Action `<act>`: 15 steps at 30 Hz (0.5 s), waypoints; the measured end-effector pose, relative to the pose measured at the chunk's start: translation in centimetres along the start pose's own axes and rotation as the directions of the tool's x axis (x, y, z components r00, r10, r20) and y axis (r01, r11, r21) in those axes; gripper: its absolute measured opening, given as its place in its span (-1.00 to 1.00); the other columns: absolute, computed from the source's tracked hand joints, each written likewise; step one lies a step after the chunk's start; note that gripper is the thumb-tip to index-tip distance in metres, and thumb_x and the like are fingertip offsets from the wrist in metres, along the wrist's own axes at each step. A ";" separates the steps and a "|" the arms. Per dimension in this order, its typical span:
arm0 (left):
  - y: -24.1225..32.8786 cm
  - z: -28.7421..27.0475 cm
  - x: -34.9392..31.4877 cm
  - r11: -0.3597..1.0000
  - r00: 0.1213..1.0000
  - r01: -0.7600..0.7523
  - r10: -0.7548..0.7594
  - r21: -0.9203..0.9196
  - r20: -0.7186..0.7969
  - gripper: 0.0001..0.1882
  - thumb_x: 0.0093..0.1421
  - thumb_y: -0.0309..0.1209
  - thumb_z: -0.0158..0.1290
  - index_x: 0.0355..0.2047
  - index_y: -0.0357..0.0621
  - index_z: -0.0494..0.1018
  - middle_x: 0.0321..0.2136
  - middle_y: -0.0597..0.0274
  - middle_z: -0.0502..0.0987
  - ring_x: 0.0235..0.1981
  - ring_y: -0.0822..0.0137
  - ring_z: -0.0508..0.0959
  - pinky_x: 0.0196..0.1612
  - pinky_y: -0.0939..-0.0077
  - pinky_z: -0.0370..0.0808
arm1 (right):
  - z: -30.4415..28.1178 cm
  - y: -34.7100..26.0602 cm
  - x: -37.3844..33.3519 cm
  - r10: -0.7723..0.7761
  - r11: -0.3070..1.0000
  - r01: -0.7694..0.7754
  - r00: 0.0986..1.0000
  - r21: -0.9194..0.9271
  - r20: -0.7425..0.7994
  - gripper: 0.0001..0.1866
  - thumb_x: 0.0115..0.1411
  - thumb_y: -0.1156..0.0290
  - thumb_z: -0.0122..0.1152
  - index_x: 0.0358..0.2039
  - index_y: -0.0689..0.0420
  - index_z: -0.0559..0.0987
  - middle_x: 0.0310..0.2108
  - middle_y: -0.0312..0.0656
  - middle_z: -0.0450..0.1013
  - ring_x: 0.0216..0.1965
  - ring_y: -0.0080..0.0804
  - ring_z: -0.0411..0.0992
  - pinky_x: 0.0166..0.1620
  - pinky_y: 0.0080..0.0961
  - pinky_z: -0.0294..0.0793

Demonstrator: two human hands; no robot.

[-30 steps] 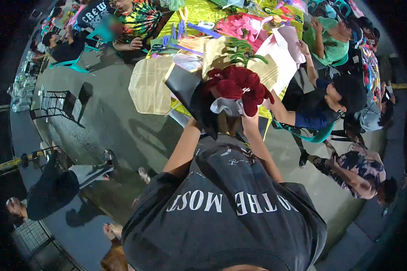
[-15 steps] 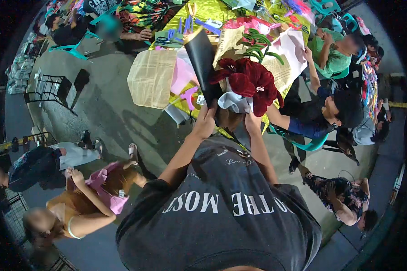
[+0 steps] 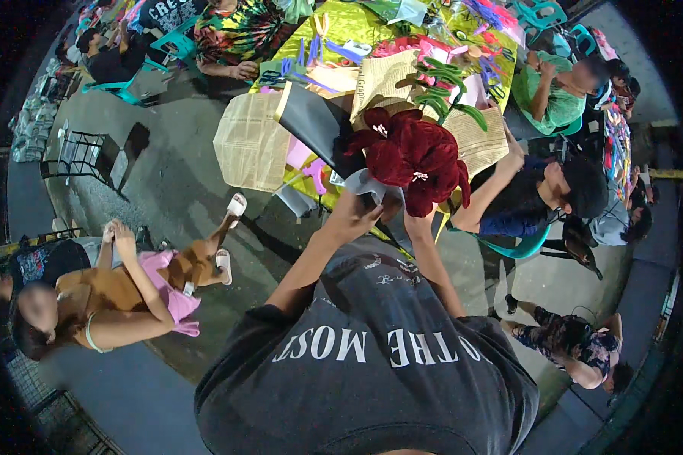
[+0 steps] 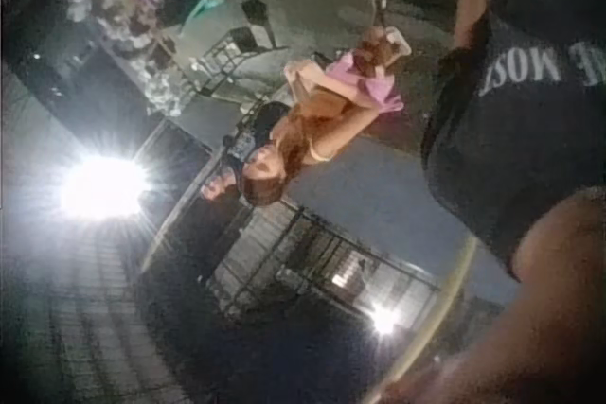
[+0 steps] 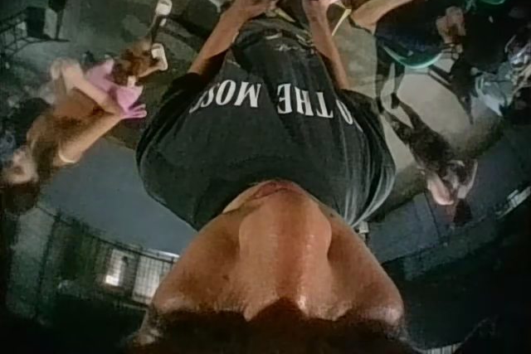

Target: The person assembles a bouquet by arranging artificial red roses and wrapping them in multiple layers of black and gold decorative paper. They secure the wrapping with tape and tie a silver ribbon around the base of the bouquet.

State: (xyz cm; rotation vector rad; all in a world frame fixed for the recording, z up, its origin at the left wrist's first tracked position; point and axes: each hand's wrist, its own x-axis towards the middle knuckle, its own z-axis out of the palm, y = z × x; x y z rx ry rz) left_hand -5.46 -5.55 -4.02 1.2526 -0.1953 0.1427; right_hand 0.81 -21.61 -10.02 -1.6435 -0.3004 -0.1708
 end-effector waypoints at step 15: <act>-3.8 -3.0 -0.8 0.994 0.992 -0.051 0.039 -0.095 -0.123 -0.55 0.32 -0.39 -0.13 0.21 -0.22 0.29 0.11 0.12 0.42 0.15 0.22 0.42 0.24 0.33 0.29 | 0.5 -0.3 0.1 -0.009 0.993 0.024 0.993 0.119 -0.121 -0.38 0.15 0.42 0.28 0.20 0.19 0.27 0.08 -0.17 0.34 0.09 -0.30 0.34 0.21 -0.32 0.23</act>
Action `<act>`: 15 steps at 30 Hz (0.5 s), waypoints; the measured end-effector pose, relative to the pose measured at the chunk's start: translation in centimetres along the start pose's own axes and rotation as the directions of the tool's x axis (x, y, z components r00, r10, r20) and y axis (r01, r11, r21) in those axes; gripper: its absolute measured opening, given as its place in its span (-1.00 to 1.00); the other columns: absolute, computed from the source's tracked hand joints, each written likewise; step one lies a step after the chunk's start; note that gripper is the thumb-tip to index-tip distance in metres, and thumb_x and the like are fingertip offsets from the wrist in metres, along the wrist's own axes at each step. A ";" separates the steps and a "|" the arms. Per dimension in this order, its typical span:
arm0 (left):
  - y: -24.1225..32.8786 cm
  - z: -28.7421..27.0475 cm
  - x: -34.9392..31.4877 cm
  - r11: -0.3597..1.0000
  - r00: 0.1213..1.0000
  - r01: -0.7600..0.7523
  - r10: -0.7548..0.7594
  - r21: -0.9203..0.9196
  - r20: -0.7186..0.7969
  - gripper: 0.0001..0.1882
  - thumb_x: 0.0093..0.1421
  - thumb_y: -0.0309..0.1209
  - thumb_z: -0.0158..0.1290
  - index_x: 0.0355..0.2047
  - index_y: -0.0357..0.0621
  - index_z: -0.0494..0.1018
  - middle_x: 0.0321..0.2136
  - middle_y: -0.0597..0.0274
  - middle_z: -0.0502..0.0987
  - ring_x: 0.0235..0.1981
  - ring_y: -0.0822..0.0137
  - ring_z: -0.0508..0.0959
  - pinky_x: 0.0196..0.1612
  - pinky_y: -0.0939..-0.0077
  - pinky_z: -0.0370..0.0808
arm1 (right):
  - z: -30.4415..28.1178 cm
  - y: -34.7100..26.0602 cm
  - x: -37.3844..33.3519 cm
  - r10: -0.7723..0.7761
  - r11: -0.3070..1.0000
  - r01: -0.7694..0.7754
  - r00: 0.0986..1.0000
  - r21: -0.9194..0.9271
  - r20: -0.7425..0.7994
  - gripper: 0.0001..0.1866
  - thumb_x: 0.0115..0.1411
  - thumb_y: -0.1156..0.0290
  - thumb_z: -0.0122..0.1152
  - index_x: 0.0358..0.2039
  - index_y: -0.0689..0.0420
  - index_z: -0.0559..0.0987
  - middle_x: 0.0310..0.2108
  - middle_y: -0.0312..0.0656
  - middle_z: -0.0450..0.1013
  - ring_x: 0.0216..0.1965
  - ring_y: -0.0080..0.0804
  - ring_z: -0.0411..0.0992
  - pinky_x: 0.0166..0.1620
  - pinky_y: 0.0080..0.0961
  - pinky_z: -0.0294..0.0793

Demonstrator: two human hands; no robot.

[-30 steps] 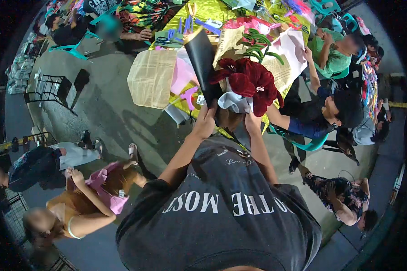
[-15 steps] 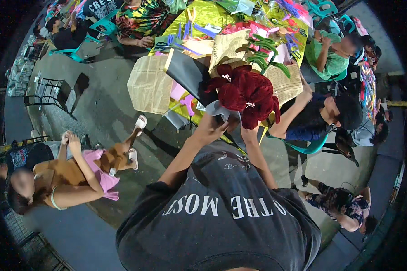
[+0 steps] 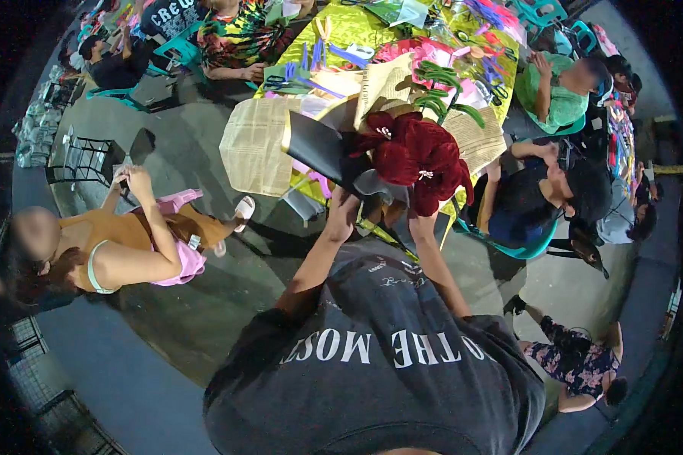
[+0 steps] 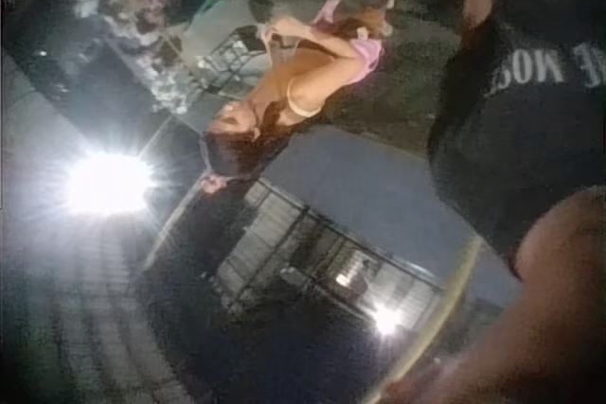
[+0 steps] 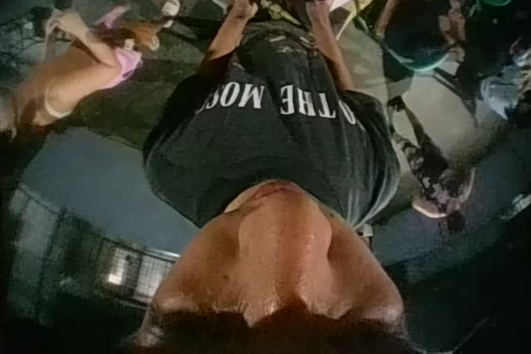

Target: The person assembles a bouquet by arranging artificial red roses and wrapping them in multiple layers of black and gold decorative paper. They secure the wrapping with tape and tie a silver ribbon around the base of the bouquet.

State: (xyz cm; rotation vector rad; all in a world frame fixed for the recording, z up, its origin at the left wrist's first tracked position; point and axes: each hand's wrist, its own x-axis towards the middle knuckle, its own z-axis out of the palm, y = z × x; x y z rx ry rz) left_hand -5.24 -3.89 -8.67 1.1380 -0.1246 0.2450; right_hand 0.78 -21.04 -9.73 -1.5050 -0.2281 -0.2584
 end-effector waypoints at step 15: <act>-1.0 -5.4 0.5 0.350 0.941 -0.332 0.053 0.876 0.335 -0.63 0.31 -0.34 -0.04 0.12 -0.01 0.41 0.05 0.17 0.49 0.02 0.21 0.50 0.10 0.28 0.39 | -0.1 0.9 -1.7 0.135 0.986 -0.111 0.969 -0.125 0.208 -0.54 0.17 0.50 0.18 0.11 0.20 0.43 0.08 -0.09 0.41 0.10 -0.26 0.39 0.16 -0.32 0.33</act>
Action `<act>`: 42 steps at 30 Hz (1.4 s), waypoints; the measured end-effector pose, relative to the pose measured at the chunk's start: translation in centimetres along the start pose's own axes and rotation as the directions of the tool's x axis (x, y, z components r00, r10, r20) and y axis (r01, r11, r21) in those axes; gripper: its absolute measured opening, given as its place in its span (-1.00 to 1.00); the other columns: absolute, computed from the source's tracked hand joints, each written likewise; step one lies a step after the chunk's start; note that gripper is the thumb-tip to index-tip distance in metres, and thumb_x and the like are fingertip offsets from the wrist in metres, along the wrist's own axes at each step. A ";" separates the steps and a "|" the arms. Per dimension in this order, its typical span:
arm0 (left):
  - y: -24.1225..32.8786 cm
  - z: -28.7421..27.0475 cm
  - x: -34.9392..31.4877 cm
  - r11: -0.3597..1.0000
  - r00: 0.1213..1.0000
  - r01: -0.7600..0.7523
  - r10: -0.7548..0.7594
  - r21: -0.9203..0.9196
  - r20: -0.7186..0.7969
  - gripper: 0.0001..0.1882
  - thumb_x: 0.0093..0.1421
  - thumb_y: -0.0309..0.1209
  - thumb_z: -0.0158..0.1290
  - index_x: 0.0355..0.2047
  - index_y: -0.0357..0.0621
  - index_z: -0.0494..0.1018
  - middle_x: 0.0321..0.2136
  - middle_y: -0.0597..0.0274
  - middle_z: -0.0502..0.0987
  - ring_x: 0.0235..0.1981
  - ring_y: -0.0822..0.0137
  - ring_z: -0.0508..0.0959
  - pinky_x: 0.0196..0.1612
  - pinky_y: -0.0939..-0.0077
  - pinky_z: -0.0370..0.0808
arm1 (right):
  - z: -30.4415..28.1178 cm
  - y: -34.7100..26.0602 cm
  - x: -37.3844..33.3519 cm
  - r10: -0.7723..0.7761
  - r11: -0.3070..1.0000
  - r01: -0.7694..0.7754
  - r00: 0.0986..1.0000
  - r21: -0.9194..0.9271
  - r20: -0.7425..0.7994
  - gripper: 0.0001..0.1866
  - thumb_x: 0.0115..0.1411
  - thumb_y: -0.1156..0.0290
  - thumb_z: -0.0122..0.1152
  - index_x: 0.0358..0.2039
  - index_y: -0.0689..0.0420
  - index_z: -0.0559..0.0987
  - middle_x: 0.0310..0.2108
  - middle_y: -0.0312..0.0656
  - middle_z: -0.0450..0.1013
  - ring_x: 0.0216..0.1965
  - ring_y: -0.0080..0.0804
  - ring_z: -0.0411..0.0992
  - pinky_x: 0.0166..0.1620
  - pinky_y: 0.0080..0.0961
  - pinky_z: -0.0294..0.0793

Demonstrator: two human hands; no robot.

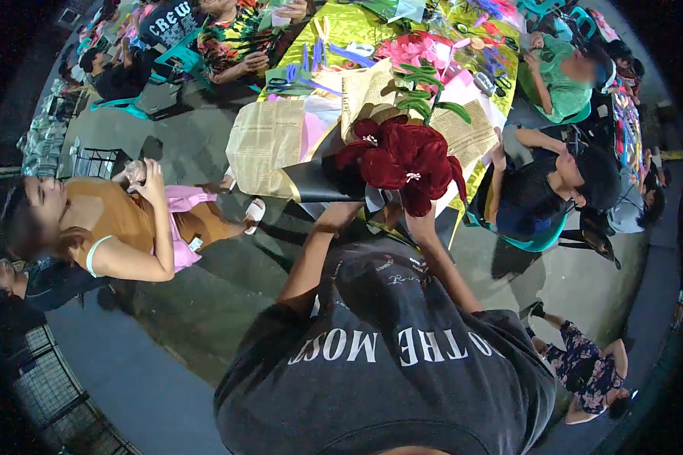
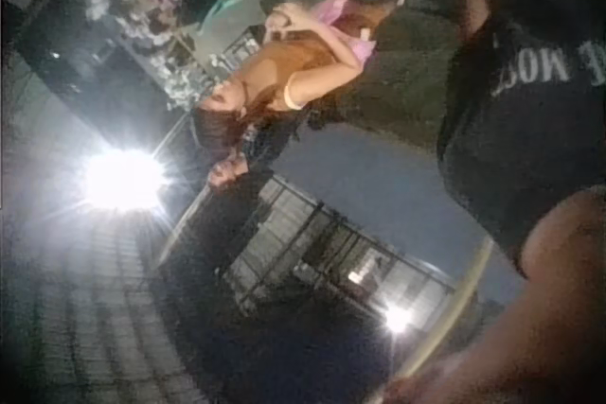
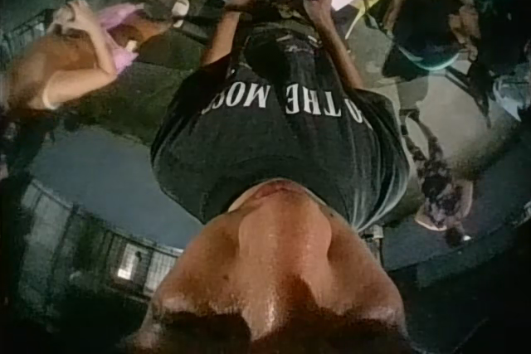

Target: The person assembles a bouquet by arranging artificial red roses and wrapping them in multiple layers of black and gold decorative paper. They secure the wrapping with tape and tie a silver ribbon around the base of the bouquet.

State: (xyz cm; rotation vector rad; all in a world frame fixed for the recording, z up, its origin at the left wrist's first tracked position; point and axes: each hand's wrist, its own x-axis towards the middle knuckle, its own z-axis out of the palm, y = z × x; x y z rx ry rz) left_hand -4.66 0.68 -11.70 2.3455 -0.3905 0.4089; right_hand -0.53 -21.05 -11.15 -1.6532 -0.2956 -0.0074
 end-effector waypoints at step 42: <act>-0.9 7.5 -5.1 0.414 0.779 0.353 -0.627 -0.839 0.018 -0.66 0.05 -0.36 0.29 -0.20 -0.25 0.50 -0.30 0.22 0.58 -0.28 0.34 0.54 -0.11 0.38 0.49 | 0.3 7.6 -2.7 0.504 0.796 -0.552 0.832 0.251 0.232 -0.45 0.37 0.16 0.06 0.26 0.17 0.25 0.16 -0.27 0.31 0.12 -0.45 0.30 0.18 -0.46 0.22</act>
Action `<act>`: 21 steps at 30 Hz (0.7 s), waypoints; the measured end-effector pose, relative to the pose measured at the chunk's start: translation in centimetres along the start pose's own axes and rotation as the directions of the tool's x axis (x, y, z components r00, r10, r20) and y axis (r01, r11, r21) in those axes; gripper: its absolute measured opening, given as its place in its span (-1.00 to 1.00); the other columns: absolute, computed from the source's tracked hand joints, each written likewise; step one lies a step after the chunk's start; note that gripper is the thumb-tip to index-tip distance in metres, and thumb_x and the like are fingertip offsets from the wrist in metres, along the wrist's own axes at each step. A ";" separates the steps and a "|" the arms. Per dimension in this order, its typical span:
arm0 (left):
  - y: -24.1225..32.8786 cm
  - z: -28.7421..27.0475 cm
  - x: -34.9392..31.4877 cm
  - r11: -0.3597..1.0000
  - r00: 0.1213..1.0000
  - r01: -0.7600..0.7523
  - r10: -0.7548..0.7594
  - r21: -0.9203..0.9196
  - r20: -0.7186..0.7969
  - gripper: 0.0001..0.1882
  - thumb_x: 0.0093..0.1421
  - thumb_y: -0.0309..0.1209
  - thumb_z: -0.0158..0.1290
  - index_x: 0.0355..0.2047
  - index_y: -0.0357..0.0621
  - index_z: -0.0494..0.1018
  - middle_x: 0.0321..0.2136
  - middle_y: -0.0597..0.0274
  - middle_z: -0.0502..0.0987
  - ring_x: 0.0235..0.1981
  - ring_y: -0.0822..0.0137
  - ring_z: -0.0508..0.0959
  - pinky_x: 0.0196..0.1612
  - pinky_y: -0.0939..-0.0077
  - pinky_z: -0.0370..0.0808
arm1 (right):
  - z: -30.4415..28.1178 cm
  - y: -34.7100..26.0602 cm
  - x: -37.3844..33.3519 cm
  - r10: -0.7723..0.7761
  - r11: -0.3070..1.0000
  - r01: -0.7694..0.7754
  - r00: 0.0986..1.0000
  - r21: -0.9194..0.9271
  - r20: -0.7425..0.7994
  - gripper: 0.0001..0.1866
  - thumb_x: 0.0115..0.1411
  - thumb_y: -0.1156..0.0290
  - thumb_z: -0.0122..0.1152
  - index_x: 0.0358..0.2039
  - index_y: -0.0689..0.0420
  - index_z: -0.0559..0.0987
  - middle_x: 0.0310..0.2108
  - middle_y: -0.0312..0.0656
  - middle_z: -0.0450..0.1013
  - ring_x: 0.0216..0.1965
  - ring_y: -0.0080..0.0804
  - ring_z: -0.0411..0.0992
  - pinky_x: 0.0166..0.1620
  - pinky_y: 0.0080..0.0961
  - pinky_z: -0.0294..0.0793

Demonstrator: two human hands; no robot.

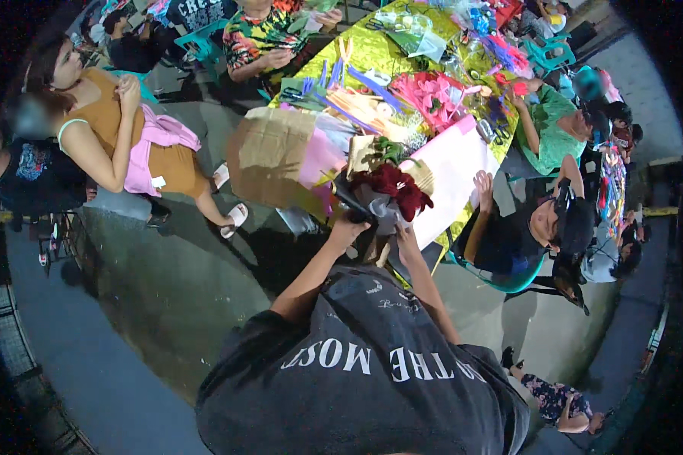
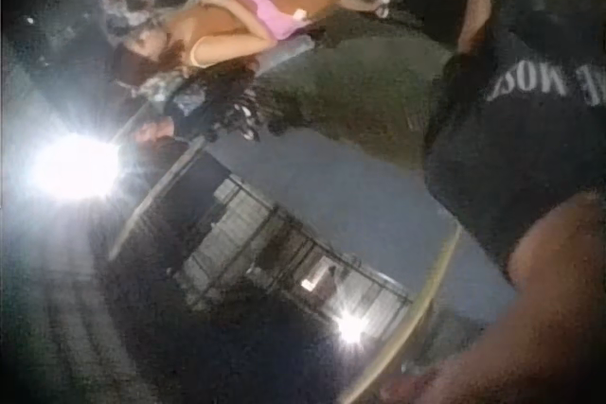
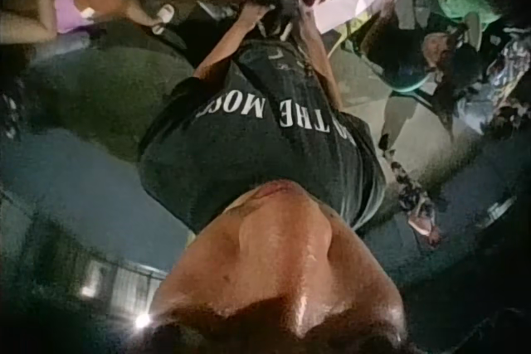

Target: The person assembles a bouquet by arranging artificial red roses and wrapping them in multiple layers of black and gold decorative paper. They secure the wrapping with tape and tie a silver ribbon around the base of the bouquet.

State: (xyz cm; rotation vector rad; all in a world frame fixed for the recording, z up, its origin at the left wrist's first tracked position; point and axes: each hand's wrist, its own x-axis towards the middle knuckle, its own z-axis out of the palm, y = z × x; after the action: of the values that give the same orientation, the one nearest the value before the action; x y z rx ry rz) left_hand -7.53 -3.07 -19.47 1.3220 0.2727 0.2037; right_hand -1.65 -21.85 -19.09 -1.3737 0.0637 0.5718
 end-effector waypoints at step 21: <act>-3.7 -6.7 5.3 0.824 0.983 -0.122 0.179 0.553 -0.050 -0.43 -0.09 -0.32 0.32 -0.04 -0.19 0.45 -0.18 -0.01 0.60 -0.14 0.04 0.61 -0.05 0.26 0.55 | 14.8 -13.8 0.5 -0.648 0.358 0.550 0.728 -0.755 0.223 -0.43 0.00 0.39 0.38 0.06 0.06 0.43 -0.15 -0.08 0.46 -0.07 -0.03 0.45 -0.04 -0.19 0.46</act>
State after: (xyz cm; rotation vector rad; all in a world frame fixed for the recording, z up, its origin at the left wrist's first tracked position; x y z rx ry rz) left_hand -4.58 3.79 -25.00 1.9150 0.3249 0.3437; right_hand 0.39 -8.97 -3.63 -2.1450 -0.6874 -0.1916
